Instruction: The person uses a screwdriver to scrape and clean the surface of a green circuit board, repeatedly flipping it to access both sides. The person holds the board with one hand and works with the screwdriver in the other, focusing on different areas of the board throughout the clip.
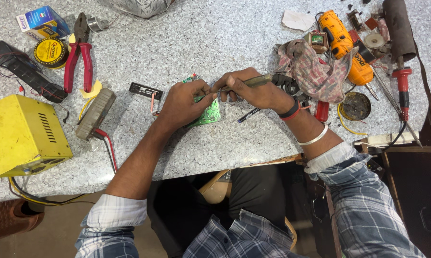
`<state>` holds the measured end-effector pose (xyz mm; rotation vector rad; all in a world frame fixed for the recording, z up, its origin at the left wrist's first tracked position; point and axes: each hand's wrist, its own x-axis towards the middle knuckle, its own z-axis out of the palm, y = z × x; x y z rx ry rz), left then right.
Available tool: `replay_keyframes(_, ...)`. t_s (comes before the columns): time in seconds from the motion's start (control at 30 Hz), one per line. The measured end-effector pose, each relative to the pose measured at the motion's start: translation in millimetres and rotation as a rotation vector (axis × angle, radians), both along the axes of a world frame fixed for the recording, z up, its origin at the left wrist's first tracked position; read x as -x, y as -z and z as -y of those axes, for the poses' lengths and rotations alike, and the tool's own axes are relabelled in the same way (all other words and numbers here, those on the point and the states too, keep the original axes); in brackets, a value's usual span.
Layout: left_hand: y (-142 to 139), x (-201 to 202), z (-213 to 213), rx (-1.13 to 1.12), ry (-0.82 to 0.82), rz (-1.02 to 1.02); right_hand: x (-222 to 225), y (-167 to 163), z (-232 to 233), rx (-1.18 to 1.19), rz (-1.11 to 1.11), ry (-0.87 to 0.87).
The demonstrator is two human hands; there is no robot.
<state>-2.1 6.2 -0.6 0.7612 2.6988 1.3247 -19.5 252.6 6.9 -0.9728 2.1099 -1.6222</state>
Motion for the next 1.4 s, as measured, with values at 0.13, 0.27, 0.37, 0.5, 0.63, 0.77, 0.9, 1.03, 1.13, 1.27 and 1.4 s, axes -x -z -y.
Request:
replay_keyframes(0.13, 0.0, -0.1, -0.1, 0.006, 0.003, 0.027, 0.8, 0.5, 0.6, -0.019, -0.042, -0.003)
replay_keyframes(0.27, -0.4, -0.1, 0.1, 0.001, 0.005, 0.027, 0.6, 0.0, 0.5, -0.014, -0.026, -0.008)
replay_keyframes(0.37, -0.6, 0.1, 0.1, 0.002, 0.005, 0.030, 0.1, -0.3, 0.3, -0.006, -0.032, -0.009)
replay_keyframes(0.5, -0.5, -0.1, 0.4, 0.008, 0.006, 0.016, 0.0, 0.3, 0.0, 0.000, -0.021, -0.010)
replay_keyframes(0.63, 0.0, 0.2, 0.7, 0.018, -0.001, 0.037, 1.4, 1.6, 0.3, -0.006, -0.030, -0.014)
replay_keyframes(0.77, 0.7, 0.6, 0.8, 0.002, 0.009, 0.002, 2.0, 1.5, 0.4, 0.001, -0.035, -0.014)
replay_keyframes(0.9, 1.0, -0.1, 1.1, -0.010, 0.012, -0.014, 1.0, 0.7, 0.0, -0.007, -0.023, -0.010)
replay_keyframes(1.03, 0.8, 0.1, 0.8, 0.011, 0.001, 0.006, 0.5, -0.7, -0.3, -0.014, -0.022, -0.005)
replay_keyframes(1.13, 0.4, 1.4, 0.4, 0.033, 0.005, 0.064, 2.1, -1.6, -1.2, -0.018, -0.062, 0.016)
replay_keyframes(1.27, 0.8, 0.5, 0.1, 0.021, 0.010, 0.024, 3.0, -2.6, -6.0, 0.003, -0.023, 0.033)
replay_keyframes(1.4, 1.3, 0.8, 1.3, 0.006, 0.022, 0.008, 3.2, -1.2, -6.1, 0.015, 0.054, -0.005)
